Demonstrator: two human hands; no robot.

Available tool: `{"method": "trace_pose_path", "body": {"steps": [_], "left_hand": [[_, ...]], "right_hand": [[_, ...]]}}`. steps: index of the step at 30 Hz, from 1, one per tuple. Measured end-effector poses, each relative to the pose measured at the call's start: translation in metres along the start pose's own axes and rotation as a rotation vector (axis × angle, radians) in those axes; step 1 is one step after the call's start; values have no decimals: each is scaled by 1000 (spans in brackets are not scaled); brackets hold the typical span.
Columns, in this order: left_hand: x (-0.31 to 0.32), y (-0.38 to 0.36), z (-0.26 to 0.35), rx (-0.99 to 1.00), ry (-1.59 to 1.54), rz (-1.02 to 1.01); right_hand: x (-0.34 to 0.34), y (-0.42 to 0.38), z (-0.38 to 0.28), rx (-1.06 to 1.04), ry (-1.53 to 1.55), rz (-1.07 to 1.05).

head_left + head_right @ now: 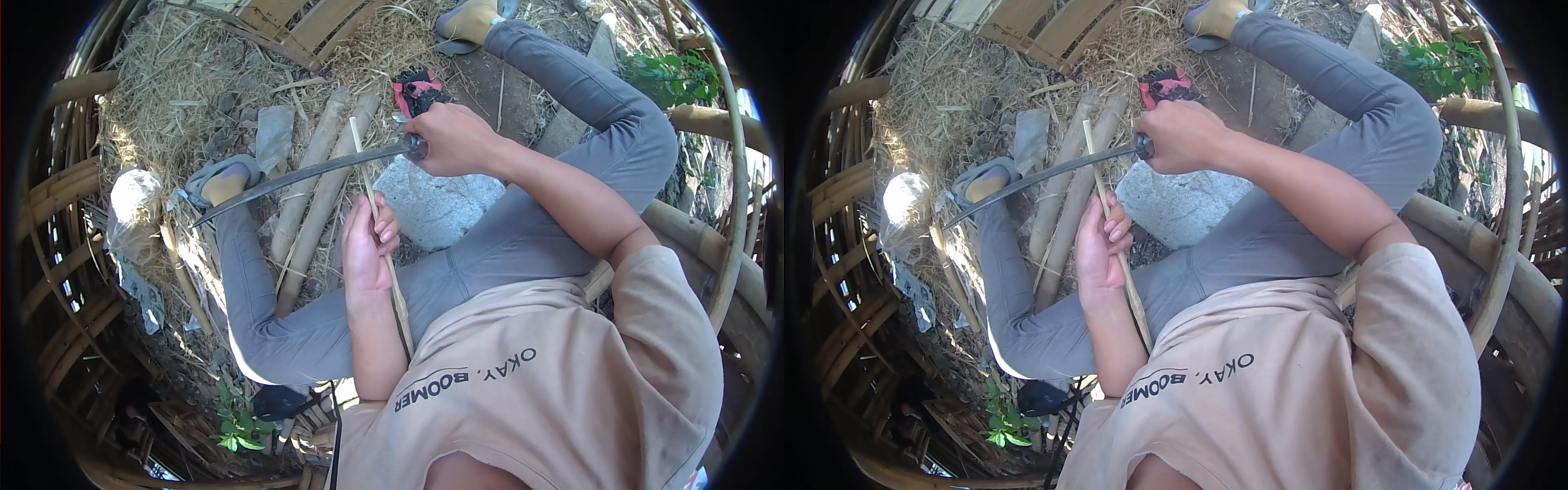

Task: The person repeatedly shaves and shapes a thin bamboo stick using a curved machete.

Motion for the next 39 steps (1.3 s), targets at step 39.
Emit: {"method": "trace_pose_path", "body": {"steps": [39], "left_hand": [[17,-8,-3,24,124,15]], "right_hand": [[6,26,34,47,-188,142]]}}
Point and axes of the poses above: each hand's wrist, its own y-axis towards the middle knuckle, its own x-axis out of the palm, z = x × y, the point moved 5 cm from there along y, towards the middle knuckle, and after that the axes turned 6 degrees about y, right-handed, at the moved point
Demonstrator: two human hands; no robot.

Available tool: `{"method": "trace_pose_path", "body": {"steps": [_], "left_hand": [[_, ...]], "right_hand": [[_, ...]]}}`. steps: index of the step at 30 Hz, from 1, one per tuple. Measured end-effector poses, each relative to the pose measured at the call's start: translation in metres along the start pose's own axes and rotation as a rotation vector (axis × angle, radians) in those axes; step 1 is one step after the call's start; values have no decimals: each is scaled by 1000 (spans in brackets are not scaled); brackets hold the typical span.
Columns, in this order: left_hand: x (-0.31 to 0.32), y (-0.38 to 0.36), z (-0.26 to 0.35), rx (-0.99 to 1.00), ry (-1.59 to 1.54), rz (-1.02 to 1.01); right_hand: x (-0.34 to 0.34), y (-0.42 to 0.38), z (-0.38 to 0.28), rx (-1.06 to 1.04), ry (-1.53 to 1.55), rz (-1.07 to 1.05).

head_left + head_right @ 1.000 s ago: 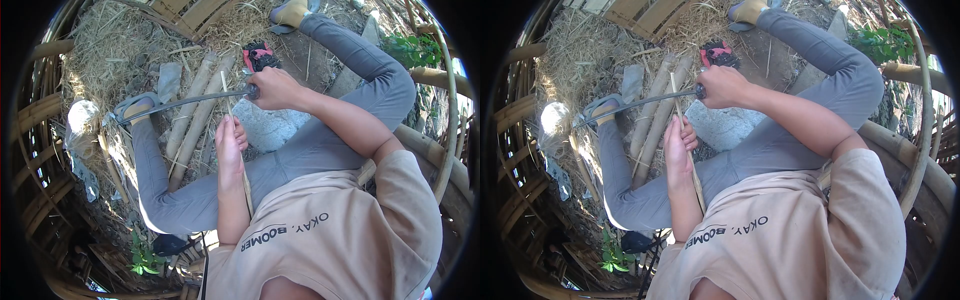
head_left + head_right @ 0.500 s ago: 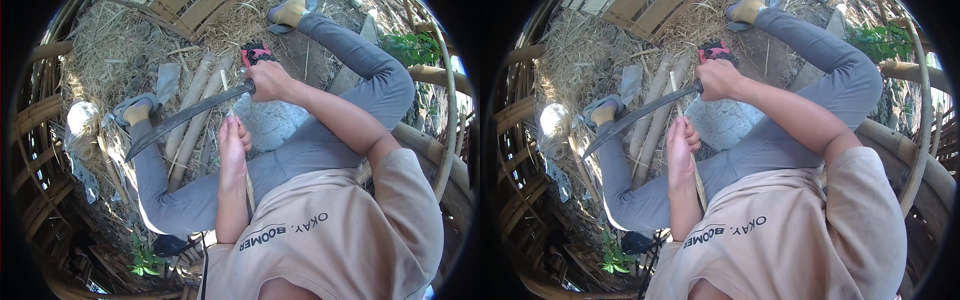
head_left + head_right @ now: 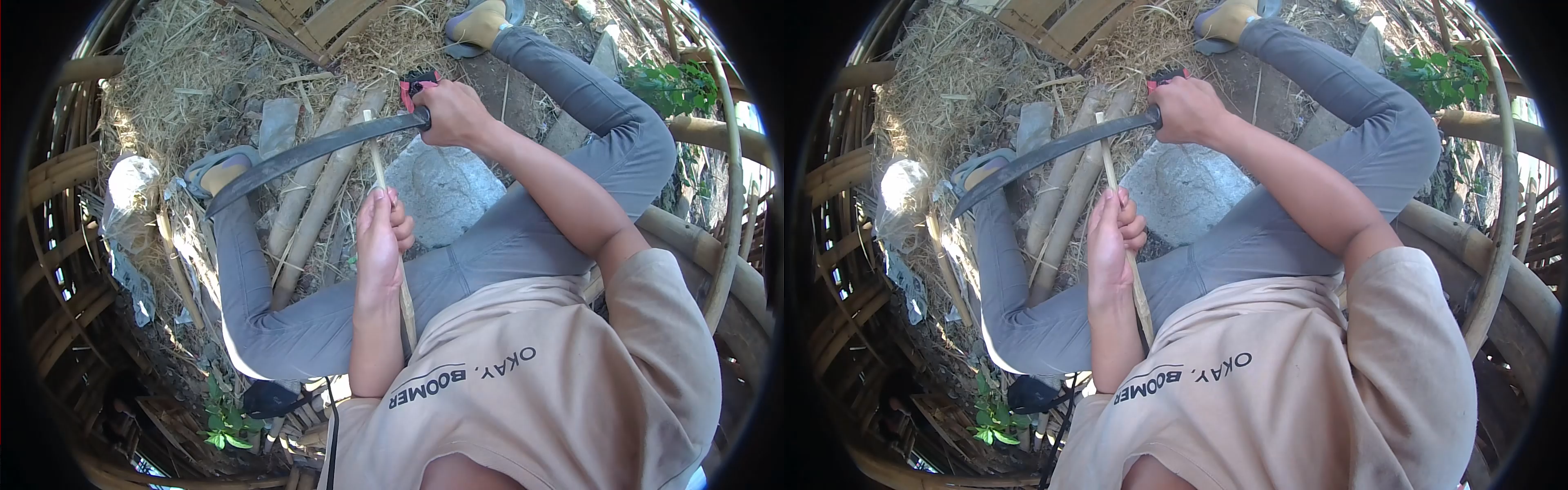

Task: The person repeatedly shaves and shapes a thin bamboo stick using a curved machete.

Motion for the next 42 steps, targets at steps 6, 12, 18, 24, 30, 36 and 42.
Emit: {"method": "trace_pose_path", "body": {"steps": [6,12,18,24,30,36,42], "left_hand": [[30,-12,0,-26,-14,-222],[-4,-1,5,4,-130,-163],[2,0,4,-36,-146,-166],[-2,3,0,-65,-231,-189],[6,2,-6,-80,-105,-159],[11,-1,-1,-59,-91,-160],[4,0,-4,-58,-87,-114]], "right_hand": [[-23,3,42,168,-27,71],[-29,6,29,196,242,84],[-15,-7,-4,89,264,-21],[-2,-17,-25,-29,216,-103],[-3,-16,-24,26,98,-121],[-9,-8,-20,1,87,-65],[-4,-1,-20,-35,16,-44]]}}
Point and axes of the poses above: each hand's wrist, its own y-axis towards the middle knuckle, its own x-axis out of the palm, z = x × y, the point moved 5 cm from there along y, towards the middle knuckle, and after that the axes turned 6 degrees about y, right-handed, at the moved point
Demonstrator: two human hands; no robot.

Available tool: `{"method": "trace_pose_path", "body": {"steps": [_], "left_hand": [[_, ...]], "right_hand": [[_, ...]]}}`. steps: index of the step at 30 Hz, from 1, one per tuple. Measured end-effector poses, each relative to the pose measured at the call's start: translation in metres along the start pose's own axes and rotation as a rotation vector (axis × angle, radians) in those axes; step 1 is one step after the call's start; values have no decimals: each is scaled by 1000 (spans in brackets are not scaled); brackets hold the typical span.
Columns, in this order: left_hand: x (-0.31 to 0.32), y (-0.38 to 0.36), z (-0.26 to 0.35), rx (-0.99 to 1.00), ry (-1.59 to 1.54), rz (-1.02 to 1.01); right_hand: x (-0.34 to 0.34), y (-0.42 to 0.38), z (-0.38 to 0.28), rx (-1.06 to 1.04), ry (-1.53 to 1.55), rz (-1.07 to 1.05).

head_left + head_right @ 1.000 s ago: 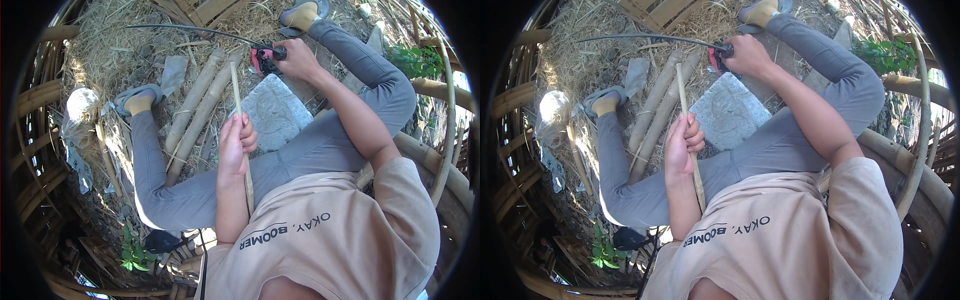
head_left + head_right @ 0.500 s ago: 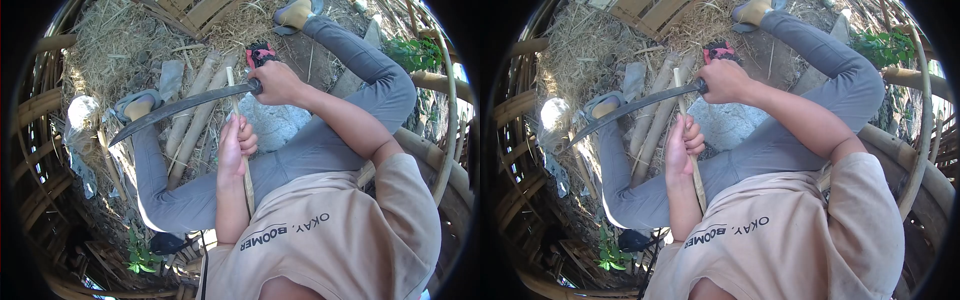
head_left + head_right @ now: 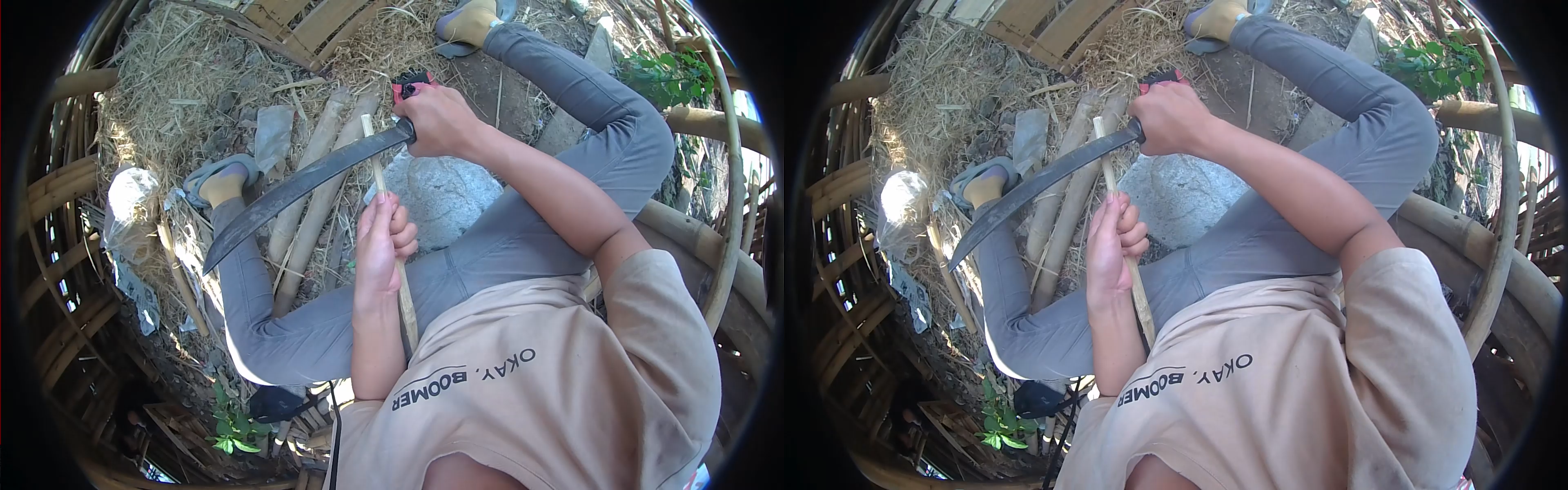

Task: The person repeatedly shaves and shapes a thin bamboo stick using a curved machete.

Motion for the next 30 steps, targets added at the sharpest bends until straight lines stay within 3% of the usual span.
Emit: {"method": "trace_pose_path", "body": {"steps": [3,7,11,20,23,30], "left_hand": [[-2,-2,1,14,6,-13],[6,-15,13,4,-42,-101],[0,-5,14,7,-121,-134],[1,0,5,-54,-156,-135],[0,3,3,-44,-102,-94],[-5,6,0,-43,-115,-82]], "right_hand": [[-5,1,5,12,-7,80],[-29,15,59,221,-69,110],[-40,4,80,233,68,219],[-30,1,22,103,252,74],[-17,-13,8,-89,249,140],[-6,-22,-24,-108,176,-88]]}}
Point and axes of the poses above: each hand's wrist, its own y-axis towards the middle knuckle, its own x-axis out of the palm, z = x × y, the point moved 5 cm from there along y, towards the middle knuckle, and after that the axes turned 6 degrees about y, right-handed, at the moved point
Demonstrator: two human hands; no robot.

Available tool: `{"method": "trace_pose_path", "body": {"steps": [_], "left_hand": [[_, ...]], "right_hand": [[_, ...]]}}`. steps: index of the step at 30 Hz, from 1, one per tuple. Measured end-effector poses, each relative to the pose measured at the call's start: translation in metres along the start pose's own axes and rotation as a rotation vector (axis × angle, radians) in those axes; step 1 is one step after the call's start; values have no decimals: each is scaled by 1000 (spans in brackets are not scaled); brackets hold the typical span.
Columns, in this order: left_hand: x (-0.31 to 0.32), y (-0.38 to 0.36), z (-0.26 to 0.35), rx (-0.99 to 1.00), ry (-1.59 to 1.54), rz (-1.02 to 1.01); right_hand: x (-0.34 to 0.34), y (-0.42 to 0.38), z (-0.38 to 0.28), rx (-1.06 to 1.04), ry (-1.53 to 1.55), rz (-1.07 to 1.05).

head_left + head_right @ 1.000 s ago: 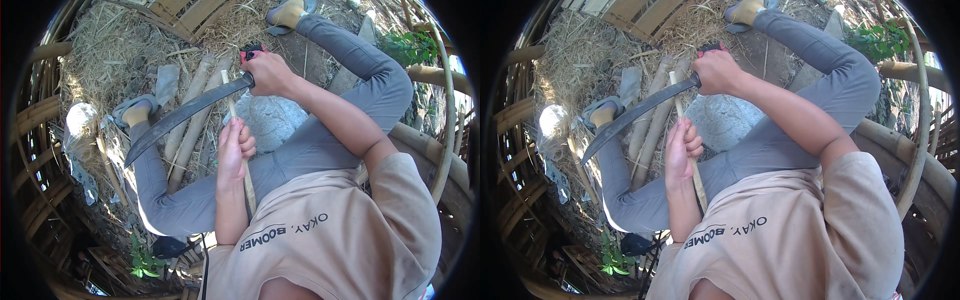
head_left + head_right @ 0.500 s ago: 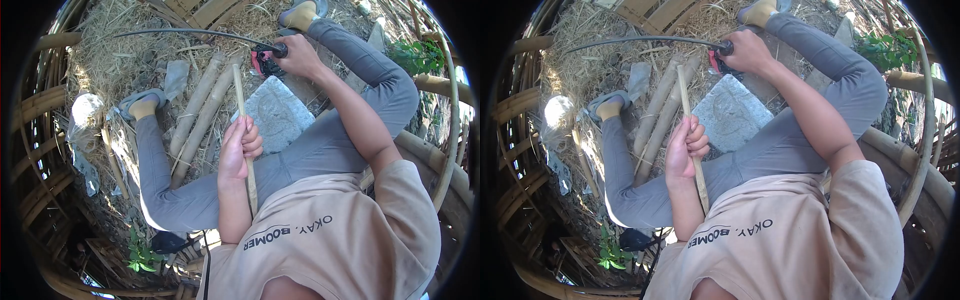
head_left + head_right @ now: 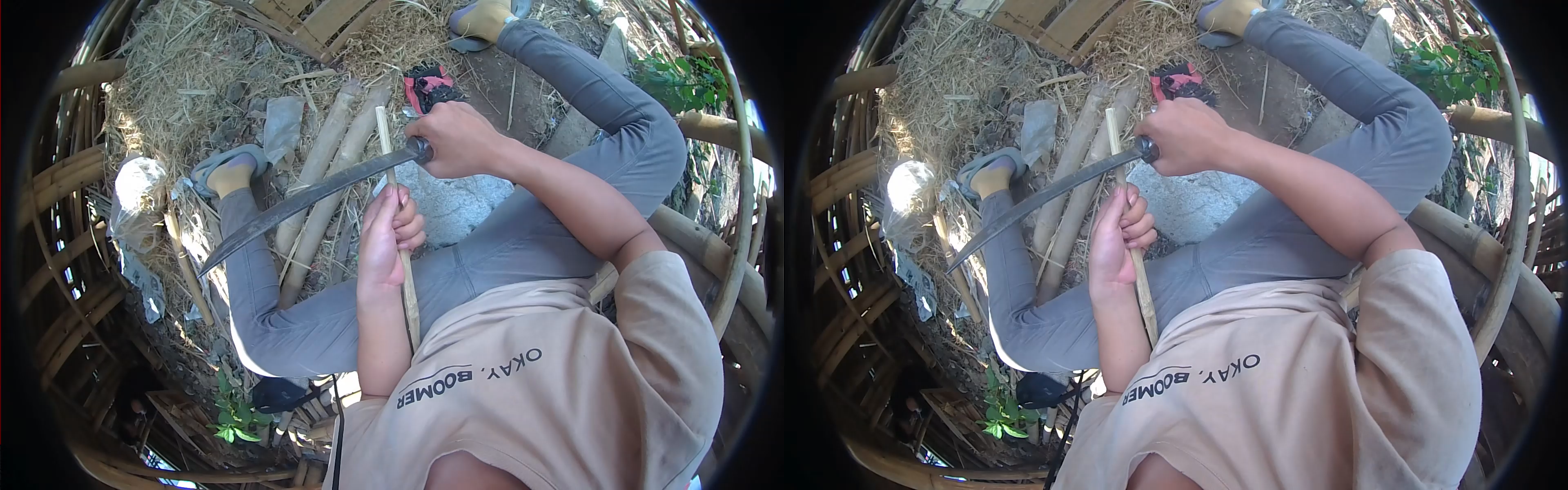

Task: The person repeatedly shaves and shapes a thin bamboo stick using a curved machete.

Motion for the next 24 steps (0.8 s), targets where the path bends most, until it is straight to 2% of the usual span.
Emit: {"method": "trace_pose_path", "body": {"steps": [4,7,10,13,19,23,24], "left_hand": [[-4,0,1,-5,-25,0],[0,-4,0,-16,-51,-34],[4,-3,-1,-34,-101,-108],[6,-4,-2,-53,-164,-153],[4,-4,-1,-36,-158,-126],[5,-11,3,-10,-195,-176],[14,-16,3,-24,-199,-272]], "right_hand": [[6,-3,-9,-20,-20,-48],[6,-1,-9,49,-71,-59],[1,-1,1,8,-52,88],[3,1,4,91,-27,13],[4,7,5,97,-139,50],[-12,14,28,153,-102,167],[-21,16,41,201,-72,205]]}}
Point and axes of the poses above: each hand's wrist, its own y-axis towards the middle knuckle, its own x-axis out of the palm, z = x × y, the point moved 5 cm from there along y, towards the middle knuckle, and after that the axes turned 6 degrees about y, right-handed, at the moved point
